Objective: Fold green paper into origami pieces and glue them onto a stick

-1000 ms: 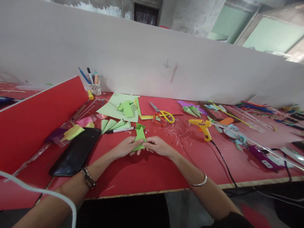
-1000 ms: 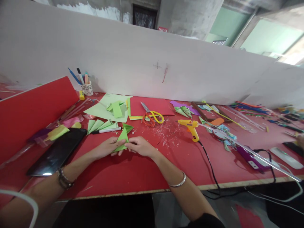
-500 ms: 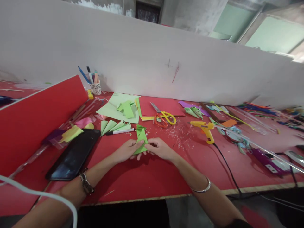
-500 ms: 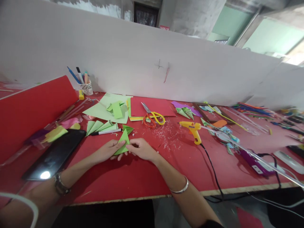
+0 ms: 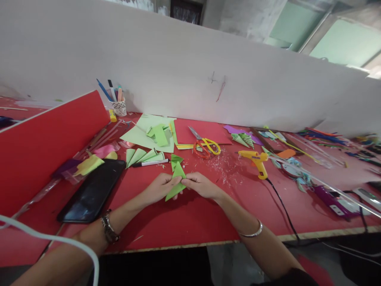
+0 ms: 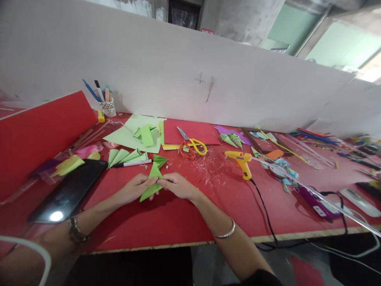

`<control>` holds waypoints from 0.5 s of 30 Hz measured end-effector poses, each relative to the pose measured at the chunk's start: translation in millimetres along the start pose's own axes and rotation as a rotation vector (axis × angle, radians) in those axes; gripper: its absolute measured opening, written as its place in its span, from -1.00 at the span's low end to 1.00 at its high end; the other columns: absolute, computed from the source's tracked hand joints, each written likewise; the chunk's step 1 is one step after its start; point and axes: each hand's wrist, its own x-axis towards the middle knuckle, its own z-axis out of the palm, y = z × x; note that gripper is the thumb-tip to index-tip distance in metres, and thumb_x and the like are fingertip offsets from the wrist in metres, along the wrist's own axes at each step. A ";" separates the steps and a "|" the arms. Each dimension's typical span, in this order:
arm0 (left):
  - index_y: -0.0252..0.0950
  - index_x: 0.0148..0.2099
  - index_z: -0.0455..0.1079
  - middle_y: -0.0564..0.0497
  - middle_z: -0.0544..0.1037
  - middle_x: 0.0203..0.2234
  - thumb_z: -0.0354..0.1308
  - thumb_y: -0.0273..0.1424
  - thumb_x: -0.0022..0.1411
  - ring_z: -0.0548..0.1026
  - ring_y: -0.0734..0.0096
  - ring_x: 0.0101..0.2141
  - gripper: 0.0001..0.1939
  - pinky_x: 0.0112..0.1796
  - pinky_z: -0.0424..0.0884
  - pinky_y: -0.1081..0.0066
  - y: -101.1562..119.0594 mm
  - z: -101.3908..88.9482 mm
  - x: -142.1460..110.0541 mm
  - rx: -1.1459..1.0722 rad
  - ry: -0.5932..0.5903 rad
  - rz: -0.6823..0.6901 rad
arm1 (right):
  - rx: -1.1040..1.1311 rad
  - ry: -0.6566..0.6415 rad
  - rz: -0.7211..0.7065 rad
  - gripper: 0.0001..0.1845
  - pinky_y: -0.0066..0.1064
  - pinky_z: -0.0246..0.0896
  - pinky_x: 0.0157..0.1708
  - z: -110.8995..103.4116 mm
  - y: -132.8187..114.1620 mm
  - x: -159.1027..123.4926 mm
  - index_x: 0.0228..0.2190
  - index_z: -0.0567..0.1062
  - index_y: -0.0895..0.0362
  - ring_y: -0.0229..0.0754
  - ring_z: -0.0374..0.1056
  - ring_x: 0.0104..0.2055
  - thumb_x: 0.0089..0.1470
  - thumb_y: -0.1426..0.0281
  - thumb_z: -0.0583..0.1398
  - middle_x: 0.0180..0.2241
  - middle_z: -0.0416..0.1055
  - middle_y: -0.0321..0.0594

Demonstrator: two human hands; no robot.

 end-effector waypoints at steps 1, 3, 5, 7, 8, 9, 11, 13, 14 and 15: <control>-0.38 -0.58 0.31 0.03 0.37 -0.74 -0.16 -0.03 0.16 0.30 0.53 -0.68 -0.45 -0.63 0.18 0.53 -0.1 0.3 0.4 0.040 0.049 0.008 | 0.012 0.035 0.019 -0.58 -0.53 -0.06 -0.58 1.3 -0.2 0.2 -0.64 0.23 0.17 -0.41 0.02 -0.61 0.06 0.13 0.01 -0.67 0.10 -0.41; -0.34 -0.63 0.21 0.10 0.24 -0.80 -0.19 -0.04 0.17 0.20 0.57 -0.71 -0.46 -0.66 0.08 0.53 -1.2 0.8 2.0 0.118 0.142 0.025 | 0.050 0.102 0.058 -0.57 -0.54 -0.11 -0.63 4.0 -0.4 0.4 -0.66 0.18 0.15 -0.42 -0.03 -0.65 0.04 0.11 0.01 -0.70 0.06 -0.43; -0.32 -0.65 0.13 0.14 0.14 -0.81 -0.19 -0.05 0.17 0.14 0.59 -0.71 -0.47 -0.66 0.02 0.53 -3.5 0.7 4.5 0.169 0.191 0.036 | 0.075 0.129 0.082 -0.58 -0.54 -0.09 -0.64 5.7 -0.3 0.5 -0.65 0.19 0.15 -0.42 0.01 -0.66 0.05 0.11 0.01 -0.70 0.09 -0.43; -0.32 -0.65 0.11 0.16 0.10 -0.81 -0.18 -0.05 0.17 0.11 0.59 -0.71 -0.48 -0.66 0.00 0.53 -6.1 -0.5 6.9 0.192 0.211 0.027 | 0.067 0.135 0.084 -0.59 -0.54 -0.07 -0.63 5.6 0.3 0.5 -0.63 0.22 0.15 -0.41 0.05 -0.66 0.07 0.13 0.00 -0.70 0.14 -0.42; -0.32 -0.65 0.12 0.16 0.10 -0.81 -0.16 -0.04 0.15 0.12 0.60 -0.71 -0.49 -0.66 0.01 0.53 -7.0 -1.2 7.8 0.185 0.214 0.020 | 0.058 0.137 0.075 -0.59 -0.55 -0.05 -0.62 5.1 0.8 0.7 -0.63 0.23 0.15 -0.41 0.06 -0.65 0.08 0.14 -0.01 -0.71 0.14 -0.41; -0.32 -0.63 0.14 0.16 0.12 -0.81 -0.16 -0.03 0.14 0.13 0.59 -0.72 -0.49 -0.67 0.01 0.53 -7.6 -1.8 8.4 0.160 0.205 0.013 | 0.049 0.143 0.062 -0.59 -0.55 -0.04 -0.61 4.3 1.5 0.9 -0.63 0.23 0.15 -0.41 0.06 -0.65 0.08 0.14 -0.01 -0.71 0.14 -0.41; -0.34 -0.56 0.21 0.13 0.22 -0.76 -0.16 -0.01 0.13 0.18 0.59 -0.71 -0.49 -0.66 0.07 0.54 -7.2 -2.8 8.5 0.062 0.127 0.002 | 0.038 0.157 0.027 -0.60 -0.55 -0.03 -0.60 2.8 3.1 1.9 -0.63 0.23 0.15 -0.41 0.06 -0.64 0.08 0.15 -0.01 -0.70 0.14 -0.42; -0.36 -0.46 0.26 0.11 0.31 -0.71 -0.18 -0.01 0.14 0.22 0.59 -0.71 -0.50 -0.65 0.13 0.54 -5.6 -3.1 7.4 -0.038 0.012 -0.014 | 0.043 0.164 0.007 -0.60 -0.54 -0.02 -0.59 2.2 5.0 3.1 -0.62 0.23 0.15 -0.40 0.06 -0.64 0.08 0.14 -0.01 -0.69 0.14 -0.41; -0.36 -0.45 0.26 0.11 0.31 -0.71 -0.19 -0.01 0.15 0.22 0.60 -0.71 -0.50 -0.64 0.14 0.55 -4.8 -3.2 6.7 -0.061 -0.029 -0.021 | 0.050 0.171 0.005 -0.59 -0.54 -0.02 -0.59 2.3 5.8 3.6 -0.62 0.23 0.15 -0.40 0.07 -0.64 0.08 0.14 -0.01 -0.69 0.15 -0.41; -0.35 -0.45 0.26 0.13 0.28 -0.73 -0.18 -0.02 0.15 0.20 0.61 -0.72 -0.51 -0.64 0.12 0.56 -4.2 -3.2 6.0 -0.062 -0.047 -0.023 | 0.058 0.180 0.008 -0.59 -0.54 -0.02 -0.59 2.7 6.5 4.1 -0.63 0.24 0.15 -0.40 0.07 -0.64 0.08 0.13 -0.02 -0.69 0.15 -0.40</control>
